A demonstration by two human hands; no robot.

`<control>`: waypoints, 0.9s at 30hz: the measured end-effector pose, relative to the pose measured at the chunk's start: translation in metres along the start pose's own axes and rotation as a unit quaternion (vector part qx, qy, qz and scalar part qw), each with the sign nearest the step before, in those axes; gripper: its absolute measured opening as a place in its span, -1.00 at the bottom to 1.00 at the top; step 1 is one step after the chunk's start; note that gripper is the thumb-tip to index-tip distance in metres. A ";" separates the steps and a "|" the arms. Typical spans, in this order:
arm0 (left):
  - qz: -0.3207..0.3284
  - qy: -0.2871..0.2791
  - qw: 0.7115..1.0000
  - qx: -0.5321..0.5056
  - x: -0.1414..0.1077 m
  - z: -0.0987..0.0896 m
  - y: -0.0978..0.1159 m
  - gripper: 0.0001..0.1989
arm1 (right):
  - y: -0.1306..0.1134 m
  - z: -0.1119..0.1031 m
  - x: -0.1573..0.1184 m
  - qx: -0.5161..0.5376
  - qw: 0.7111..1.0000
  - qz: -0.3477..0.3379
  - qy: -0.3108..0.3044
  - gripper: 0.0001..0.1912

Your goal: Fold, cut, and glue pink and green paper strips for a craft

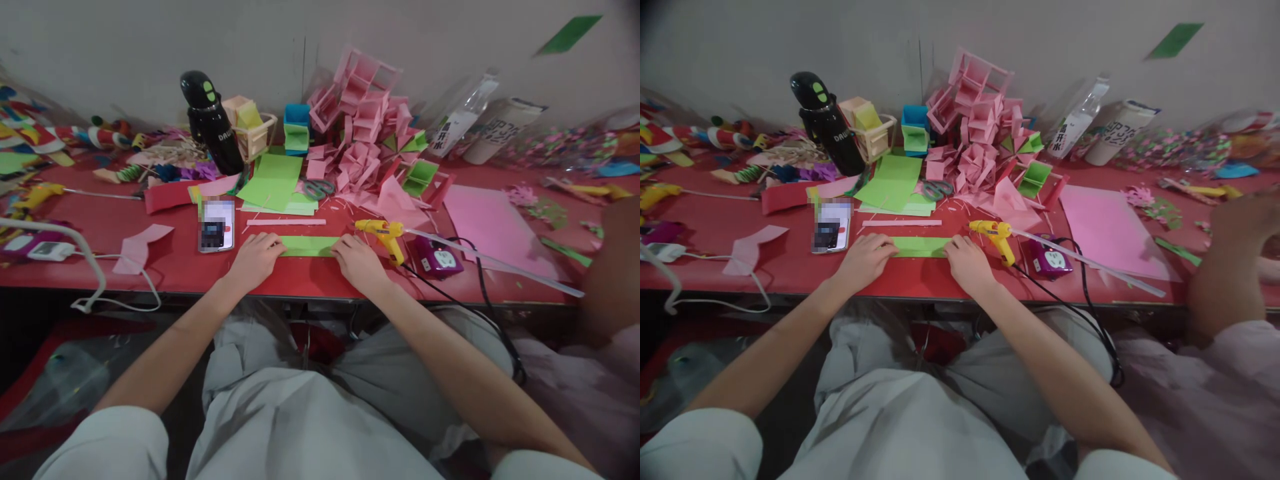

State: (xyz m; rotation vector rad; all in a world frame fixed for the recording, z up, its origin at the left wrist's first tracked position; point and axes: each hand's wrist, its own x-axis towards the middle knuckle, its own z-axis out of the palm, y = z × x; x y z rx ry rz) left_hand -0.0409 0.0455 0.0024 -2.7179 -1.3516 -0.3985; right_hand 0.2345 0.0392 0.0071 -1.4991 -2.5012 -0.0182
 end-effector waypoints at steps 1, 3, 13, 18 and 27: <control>-0.002 -0.007 1.000 0.001 0.000 0.000 0.003 -0.69 | -0.001 0.001 0.000 0.001 1.000 0.000 0.004 -0.72; -0.022 -0.029 0.999 0.002 -0.001 -0.001 0.012 -0.66 | -0.005 0.002 -0.001 0.006 1.000 -0.011 0.006 -0.65; -0.107 -0.046 0.993 0.022 -0.017 -0.009 0.072 -0.51 | -0.037 0.013 -0.005 0.033 0.997 -0.055 -0.036 -0.43; -0.121 -0.059 0.991 -0.021 -0.021 -0.001 0.070 -0.48 | -0.052 0.011 -0.013 0.049 0.994 -0.083 -0.057 -0.39; -0.136 -0.053 0.989 -0.025 -0.035 -0.001 0.057 -0.46 | -0.046 0.009 -0.026 0.041 0.997 -0.024 -0.055 -0.31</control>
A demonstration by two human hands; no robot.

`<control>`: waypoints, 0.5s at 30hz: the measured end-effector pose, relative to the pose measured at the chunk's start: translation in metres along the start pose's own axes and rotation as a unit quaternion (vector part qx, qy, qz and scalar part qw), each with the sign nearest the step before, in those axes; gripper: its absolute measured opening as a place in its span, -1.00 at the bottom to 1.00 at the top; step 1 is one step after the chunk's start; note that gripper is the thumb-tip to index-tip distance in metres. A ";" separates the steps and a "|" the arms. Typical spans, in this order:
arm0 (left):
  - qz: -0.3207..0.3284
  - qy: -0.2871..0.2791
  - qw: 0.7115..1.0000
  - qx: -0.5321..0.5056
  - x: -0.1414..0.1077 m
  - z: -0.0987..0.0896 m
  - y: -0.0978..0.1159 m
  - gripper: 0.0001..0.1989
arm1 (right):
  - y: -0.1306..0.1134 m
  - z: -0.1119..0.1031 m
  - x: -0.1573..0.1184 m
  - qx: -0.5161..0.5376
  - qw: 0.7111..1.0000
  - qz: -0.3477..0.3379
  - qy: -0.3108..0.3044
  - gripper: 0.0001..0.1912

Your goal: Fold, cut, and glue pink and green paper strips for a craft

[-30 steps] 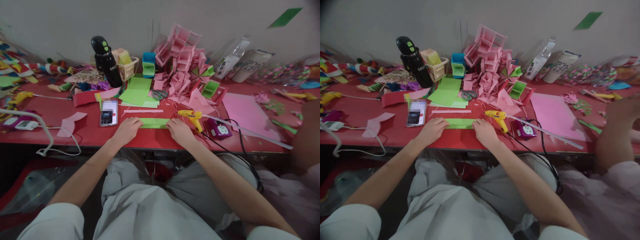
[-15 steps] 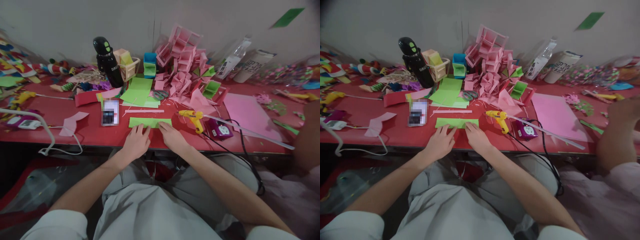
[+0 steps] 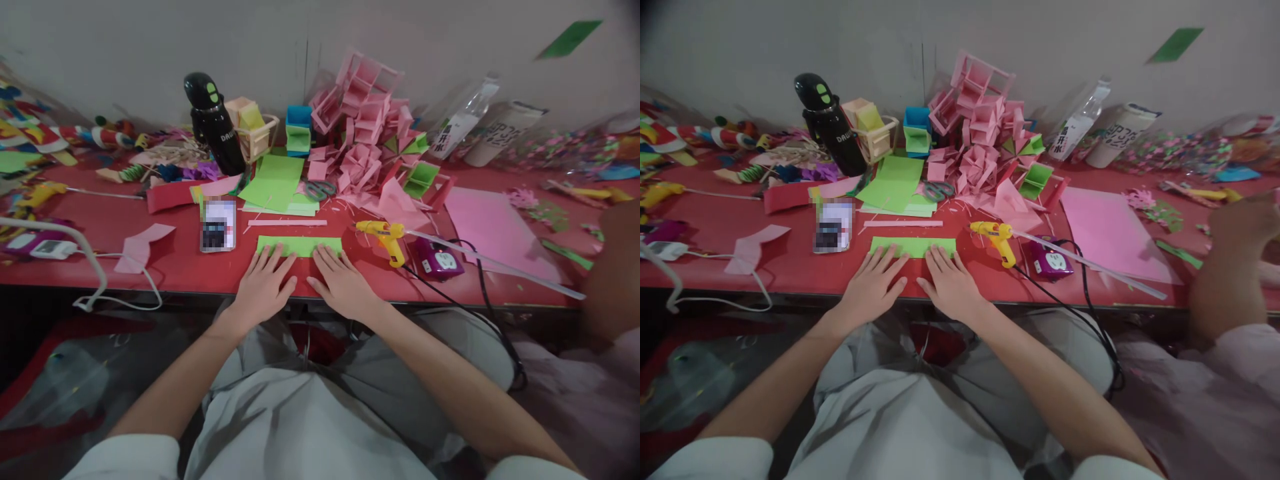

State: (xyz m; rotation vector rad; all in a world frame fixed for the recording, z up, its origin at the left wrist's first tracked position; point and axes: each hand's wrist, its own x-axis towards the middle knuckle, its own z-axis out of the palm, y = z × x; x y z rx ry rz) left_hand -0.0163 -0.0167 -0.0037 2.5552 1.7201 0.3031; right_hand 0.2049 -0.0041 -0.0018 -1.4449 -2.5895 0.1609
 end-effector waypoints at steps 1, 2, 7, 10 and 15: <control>-0.003 -0.003 1.000 -0.003 0.000 -0.001 -0.002 -0.45 | 0.001 0.000 -0.003 -0.004 1.000 0.007 0.004 -0.30; -0.006 -0.006 1.000 -0.005 0.000 -0.002 -0.003 -0.44 | 0.003 0.000 -0.005 -0.009 1.000 0.014 0.007 -0.30; -0.010 0.000 1.000 -0.003 -0.003 -0.004 -0.004 -0.41 | 0.006 -0.003 -0.010 -0.017 0.999 0.023 0.031 -0.34; -0.003 0.013 1.000 -0.018 -0.003 -0.004 -0.010 -0.45 | 0.012 -0.005 -0.008 -0.012 0.999 0.021 0.044 -0.46; 0.036 0.043 0.995 -0.084 0.004 -0.006 -0.037 -0.57 | 0.030 -0.007 0.002 0.012 0.999 0.011 0.049 -0.57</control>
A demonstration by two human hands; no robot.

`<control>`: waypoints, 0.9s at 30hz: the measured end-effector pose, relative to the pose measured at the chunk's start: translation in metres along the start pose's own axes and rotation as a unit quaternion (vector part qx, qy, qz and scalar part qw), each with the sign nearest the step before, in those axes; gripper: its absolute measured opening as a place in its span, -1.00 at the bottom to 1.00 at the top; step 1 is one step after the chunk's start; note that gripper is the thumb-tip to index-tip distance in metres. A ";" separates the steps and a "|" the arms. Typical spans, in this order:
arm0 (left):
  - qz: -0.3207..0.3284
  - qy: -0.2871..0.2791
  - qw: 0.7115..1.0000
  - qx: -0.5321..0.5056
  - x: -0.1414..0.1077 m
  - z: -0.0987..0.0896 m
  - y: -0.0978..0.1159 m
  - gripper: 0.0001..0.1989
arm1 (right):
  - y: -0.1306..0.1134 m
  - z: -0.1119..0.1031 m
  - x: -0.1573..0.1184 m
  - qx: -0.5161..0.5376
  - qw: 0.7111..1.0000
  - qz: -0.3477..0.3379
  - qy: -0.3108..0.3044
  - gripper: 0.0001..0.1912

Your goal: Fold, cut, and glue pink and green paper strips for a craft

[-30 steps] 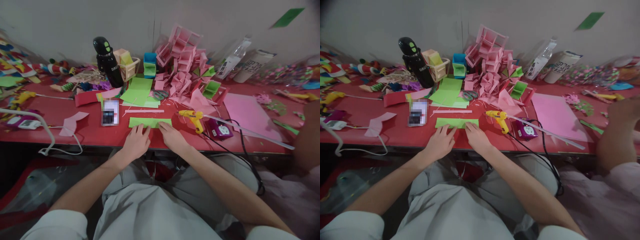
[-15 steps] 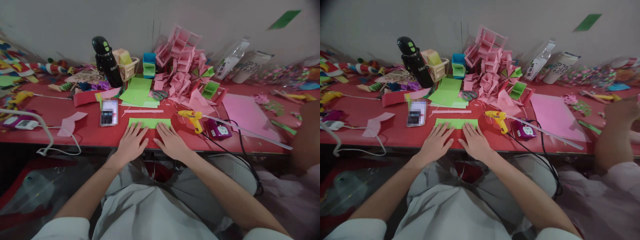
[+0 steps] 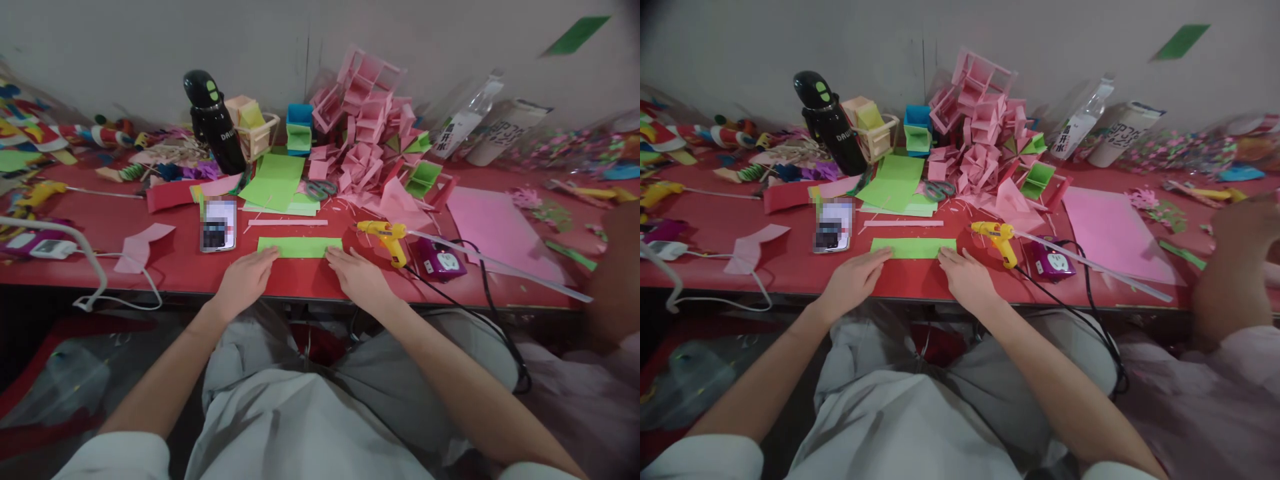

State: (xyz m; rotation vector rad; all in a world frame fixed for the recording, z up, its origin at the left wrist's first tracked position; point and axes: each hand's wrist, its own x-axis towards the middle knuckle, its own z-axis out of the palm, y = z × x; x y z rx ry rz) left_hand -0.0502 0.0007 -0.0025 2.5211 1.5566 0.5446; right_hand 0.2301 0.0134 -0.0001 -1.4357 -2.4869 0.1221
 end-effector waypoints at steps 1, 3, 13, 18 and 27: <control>0.010 0.000 1.000 -0.004 0.002 -0.002 -0.005 -0.59 | 0.004 -0.001 0.003 0.008 1.000 -0.001 0.002 -0.59; 0.028 -0.003 1.000 0.009 0.007 -0.007 -0.014 -0.63 | 0.011 -0.002 0.009 0.029 0.999 -0.011 0.008 -0.64; 0.168 -0.020 0.985 0.043 0.034 -0.011 -0.051 -0.63 | 0.037 0.001 0.023 0.105 0.989 -0.087 0.049 -0.70; 0.136 -0.021 0.989 0.052 0.040 -0.008 -0.048 -0.57 | 0.033 -0.001 0.023 0.030 0.995 -0.091 0.010 -0.58; 0.100 -0.008 0.992 0.071 0.053 -0.009 -0.037 -0.69 | 0.026 0.004 0.032 -0.054 0.998 -0.037 0.003 -0.56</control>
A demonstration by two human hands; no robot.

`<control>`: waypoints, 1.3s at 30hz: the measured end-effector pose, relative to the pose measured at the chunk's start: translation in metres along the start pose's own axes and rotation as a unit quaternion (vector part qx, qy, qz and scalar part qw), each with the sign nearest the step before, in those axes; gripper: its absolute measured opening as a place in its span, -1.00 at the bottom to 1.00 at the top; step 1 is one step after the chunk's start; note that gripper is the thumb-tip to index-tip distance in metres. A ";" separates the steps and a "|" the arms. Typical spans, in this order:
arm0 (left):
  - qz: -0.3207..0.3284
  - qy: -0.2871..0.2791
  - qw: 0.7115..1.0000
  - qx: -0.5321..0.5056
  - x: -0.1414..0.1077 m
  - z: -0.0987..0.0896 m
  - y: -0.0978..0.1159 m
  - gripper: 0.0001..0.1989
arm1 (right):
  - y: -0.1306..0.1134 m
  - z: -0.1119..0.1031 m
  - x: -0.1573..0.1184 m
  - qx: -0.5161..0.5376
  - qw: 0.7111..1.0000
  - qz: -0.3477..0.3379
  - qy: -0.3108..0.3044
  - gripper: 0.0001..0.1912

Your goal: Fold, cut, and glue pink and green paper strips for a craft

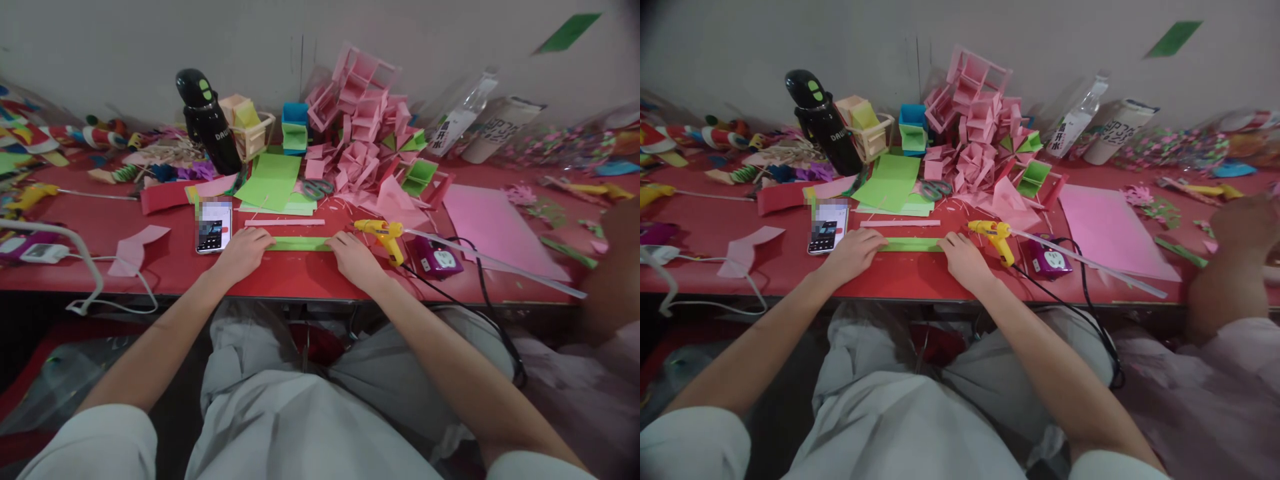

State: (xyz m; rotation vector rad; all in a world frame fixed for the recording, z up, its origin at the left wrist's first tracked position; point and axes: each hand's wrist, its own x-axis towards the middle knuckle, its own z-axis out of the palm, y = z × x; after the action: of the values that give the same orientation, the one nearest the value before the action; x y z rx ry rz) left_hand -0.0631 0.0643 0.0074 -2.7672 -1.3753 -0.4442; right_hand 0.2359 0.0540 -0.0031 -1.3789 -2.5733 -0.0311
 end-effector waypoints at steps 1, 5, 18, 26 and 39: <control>0.000 0.007 1.000 0.010 0.000 0.000 0.000 -0.71 | -0.001 0.000 0.001 0.000 1.000 0.005 0.004 -0.56; 0.017 -0.009 0.999 0.043 -0.001 0.000 0.006 -0.66 | -0.006 0.001 0.000 -0.008 0.999 0.023 0.027 -0.59; -0.101 -0.024 0.992 0.069 -0.021 0.001 0.083 -0.53 | -0.048 -0.006 -0.005 -0.031 0.997 0.065 -0.007 -0.55; -0.113 -0.013 0.993 0.013 -0.019 0.016 0.086 -0.49 | -0.065 -0.002 -0.009 0.035 0.999 0.011 -0.013 -0.41; -0.138 -0.026 0.990 0.014 -0.031 0.013 0.081 -0.44 | -0.051 0.003 -0.030 0.027 0.997 0.071 -0.006 -0.30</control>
State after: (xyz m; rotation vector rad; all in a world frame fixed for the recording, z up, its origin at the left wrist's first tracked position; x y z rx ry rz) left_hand -0.0144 -0.0072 -0.0044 -2.5928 -1.7704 -0.3570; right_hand 0.2090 0.0010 -0.0082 -1.5433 -2.4586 0.0681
